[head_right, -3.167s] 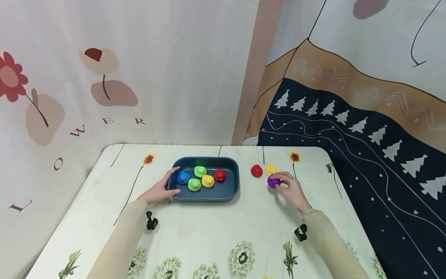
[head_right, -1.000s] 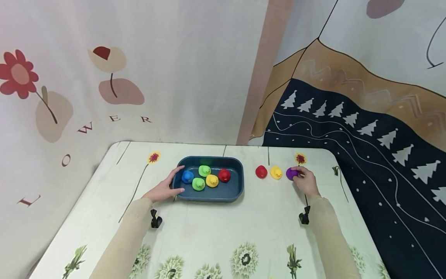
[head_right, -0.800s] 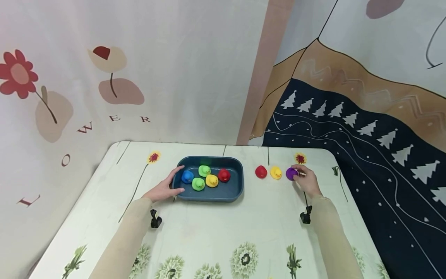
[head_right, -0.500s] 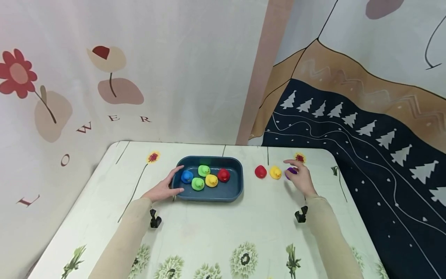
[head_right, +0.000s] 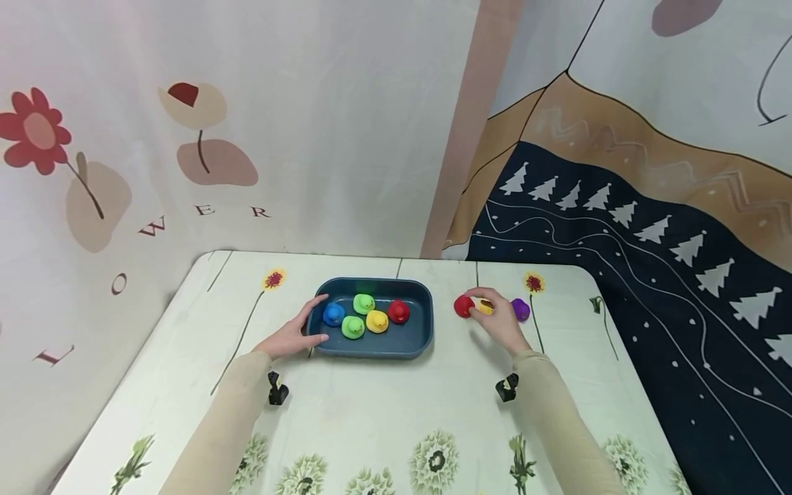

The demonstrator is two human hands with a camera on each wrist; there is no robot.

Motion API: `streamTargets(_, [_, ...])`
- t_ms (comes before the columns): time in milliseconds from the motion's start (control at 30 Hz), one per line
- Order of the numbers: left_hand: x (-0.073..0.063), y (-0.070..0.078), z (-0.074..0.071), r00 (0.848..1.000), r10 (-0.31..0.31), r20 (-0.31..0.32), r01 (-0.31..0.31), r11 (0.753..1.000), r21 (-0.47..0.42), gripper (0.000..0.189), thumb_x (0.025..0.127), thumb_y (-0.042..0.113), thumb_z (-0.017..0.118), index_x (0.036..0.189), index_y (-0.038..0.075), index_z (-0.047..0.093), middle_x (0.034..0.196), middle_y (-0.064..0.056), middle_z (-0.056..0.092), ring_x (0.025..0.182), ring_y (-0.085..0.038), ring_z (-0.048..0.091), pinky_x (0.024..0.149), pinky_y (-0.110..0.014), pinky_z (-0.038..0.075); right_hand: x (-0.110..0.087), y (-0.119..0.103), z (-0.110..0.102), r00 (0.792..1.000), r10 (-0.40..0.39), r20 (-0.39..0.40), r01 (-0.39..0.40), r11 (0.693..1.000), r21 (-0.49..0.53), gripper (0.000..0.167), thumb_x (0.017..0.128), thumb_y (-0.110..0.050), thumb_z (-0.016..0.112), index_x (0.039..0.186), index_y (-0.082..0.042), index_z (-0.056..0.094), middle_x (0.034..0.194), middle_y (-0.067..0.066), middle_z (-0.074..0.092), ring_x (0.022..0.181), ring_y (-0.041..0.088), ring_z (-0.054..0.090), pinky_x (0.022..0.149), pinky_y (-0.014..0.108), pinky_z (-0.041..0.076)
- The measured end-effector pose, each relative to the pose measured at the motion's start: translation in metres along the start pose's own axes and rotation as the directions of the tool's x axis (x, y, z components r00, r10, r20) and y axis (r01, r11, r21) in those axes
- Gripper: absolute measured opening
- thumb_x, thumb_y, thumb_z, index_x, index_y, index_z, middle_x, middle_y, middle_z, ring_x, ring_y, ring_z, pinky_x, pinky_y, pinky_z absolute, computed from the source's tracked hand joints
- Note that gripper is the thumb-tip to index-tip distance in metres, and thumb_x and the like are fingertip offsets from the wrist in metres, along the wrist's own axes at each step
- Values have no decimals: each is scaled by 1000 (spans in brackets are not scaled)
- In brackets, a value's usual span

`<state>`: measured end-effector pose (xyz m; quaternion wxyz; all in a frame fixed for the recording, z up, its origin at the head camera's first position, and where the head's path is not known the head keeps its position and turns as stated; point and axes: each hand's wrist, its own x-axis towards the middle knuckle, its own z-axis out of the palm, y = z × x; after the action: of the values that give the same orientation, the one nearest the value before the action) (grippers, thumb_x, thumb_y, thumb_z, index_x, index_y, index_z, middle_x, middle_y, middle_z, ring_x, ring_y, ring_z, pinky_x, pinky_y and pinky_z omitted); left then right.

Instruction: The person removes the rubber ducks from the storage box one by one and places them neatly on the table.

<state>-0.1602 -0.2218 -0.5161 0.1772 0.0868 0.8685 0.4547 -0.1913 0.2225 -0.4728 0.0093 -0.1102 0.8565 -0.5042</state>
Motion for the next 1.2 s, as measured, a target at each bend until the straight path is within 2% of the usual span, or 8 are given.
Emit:
streamTargets(267, [-1,2,0,1000,-6,-2,6,1000,2,84,89,35,69,152,40,14,159,-16,14,138,-45,23,104,-66,22,3,-14,27,999,-31,41,28,997,68,29,89,7,63,117,3,63,122,21,58,113,40,52,99,53,40])
streamTargets(400, [0,3,-1,1000,-7,-4,7,1000,8,84,90,34,69,153,39,14,159,-15,14,138,-45,23,105,-65,22,-1,-41,35,994,-66,83,58,994,97,28,88,11,61,116,9,61,120,26,57,110,45,52,97,57,40])
streamTargets(533, [0,2,-1,1000,0,-4,0,1000,14,84,90,33,69,153,38,13,158,-16,14,137,-46,24,104,-65,23,-3,-63,41,985,-113,131,92,984,154,27,87,15,59,114,16,59,120,32,54,115,47,49,99,59,37])
streamTargets(667, [0,0,-1,1000,8,-8,-8,1000,12,83,90,34,69,153,39,14,158,-16,15,137,-45,25,104,-65,23,4,-55,54,979,-118,163,87,978,190,26,88,14,58,114,16,60,125,31,51,120,45,45,100,60,36])
streamTargets(800, [0,-2,0,1000,16,-9,-16,1000,6,83,90,36,69,152,39,15,158,-16,15,137,-46,25,104,-66,23,12,-44,66,975,-109,191,77,982,170,27,90,9,61,117,10,62,129,24,52,120,40,47,100,54,39])
streamTargets(1033, [0,-2,0,1000,5,-7,-5,1000,6,83,90,37,69,152,40,14,158,-16,14,137,-46,24,104,-66,23,15,-50,84,958,-126,258,87,984,158,27,89,5,63,116,2,64,125,18,55,115,40,51,98,49,43])
streamTargets(1200, [0,-1,0,1000,-8,-2,8,1000,9,83,89,39,69,152,40,14,158,-16,15,138,-46,24,103,-66,23,15,-54,98,951,-89,295,44,987,154,28,90,4,63,118,3,63,123,16,56,109,34,56,95,43,46])
